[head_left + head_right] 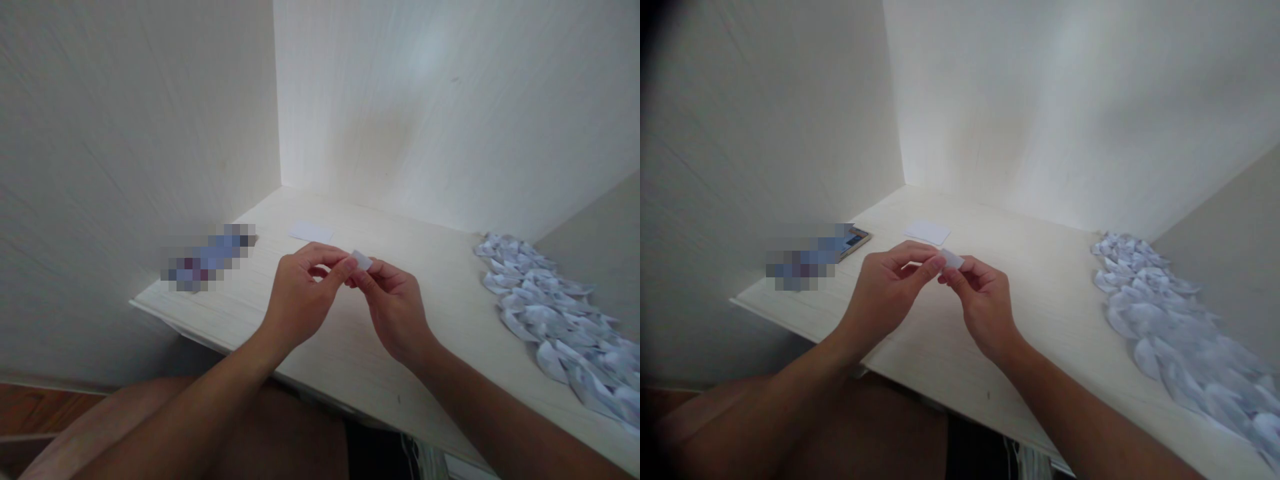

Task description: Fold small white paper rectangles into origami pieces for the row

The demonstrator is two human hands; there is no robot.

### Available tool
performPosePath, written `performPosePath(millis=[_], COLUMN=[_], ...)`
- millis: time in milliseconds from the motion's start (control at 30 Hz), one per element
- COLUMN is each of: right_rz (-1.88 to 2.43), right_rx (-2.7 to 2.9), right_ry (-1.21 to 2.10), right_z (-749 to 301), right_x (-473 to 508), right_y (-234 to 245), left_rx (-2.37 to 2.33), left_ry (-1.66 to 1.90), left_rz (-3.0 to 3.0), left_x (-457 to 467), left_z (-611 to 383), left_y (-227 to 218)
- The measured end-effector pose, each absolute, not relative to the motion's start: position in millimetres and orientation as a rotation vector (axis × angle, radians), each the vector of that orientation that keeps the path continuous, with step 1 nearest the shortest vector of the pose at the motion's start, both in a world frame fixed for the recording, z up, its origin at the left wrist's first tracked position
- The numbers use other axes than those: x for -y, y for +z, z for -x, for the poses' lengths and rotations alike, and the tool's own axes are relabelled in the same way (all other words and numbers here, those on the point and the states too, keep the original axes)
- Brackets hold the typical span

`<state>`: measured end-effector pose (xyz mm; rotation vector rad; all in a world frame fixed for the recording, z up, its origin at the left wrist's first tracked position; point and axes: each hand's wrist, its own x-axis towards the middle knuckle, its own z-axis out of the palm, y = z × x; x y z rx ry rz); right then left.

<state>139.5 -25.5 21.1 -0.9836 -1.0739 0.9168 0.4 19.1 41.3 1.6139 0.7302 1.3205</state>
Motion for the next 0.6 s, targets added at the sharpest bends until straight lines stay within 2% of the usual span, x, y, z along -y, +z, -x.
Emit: performPosePath(millis=[600], right_rz=[1.183], right_rx=[1.127], right_ry=[0.754], right_z=[-137.4], right_x=[29.0], right_y=[26.8], left_rx=[-0.948], left_ry=[1.268], left_rz=[-1.912], left_x=[-23.0], left_z=[8.9], left_y=[44.0])
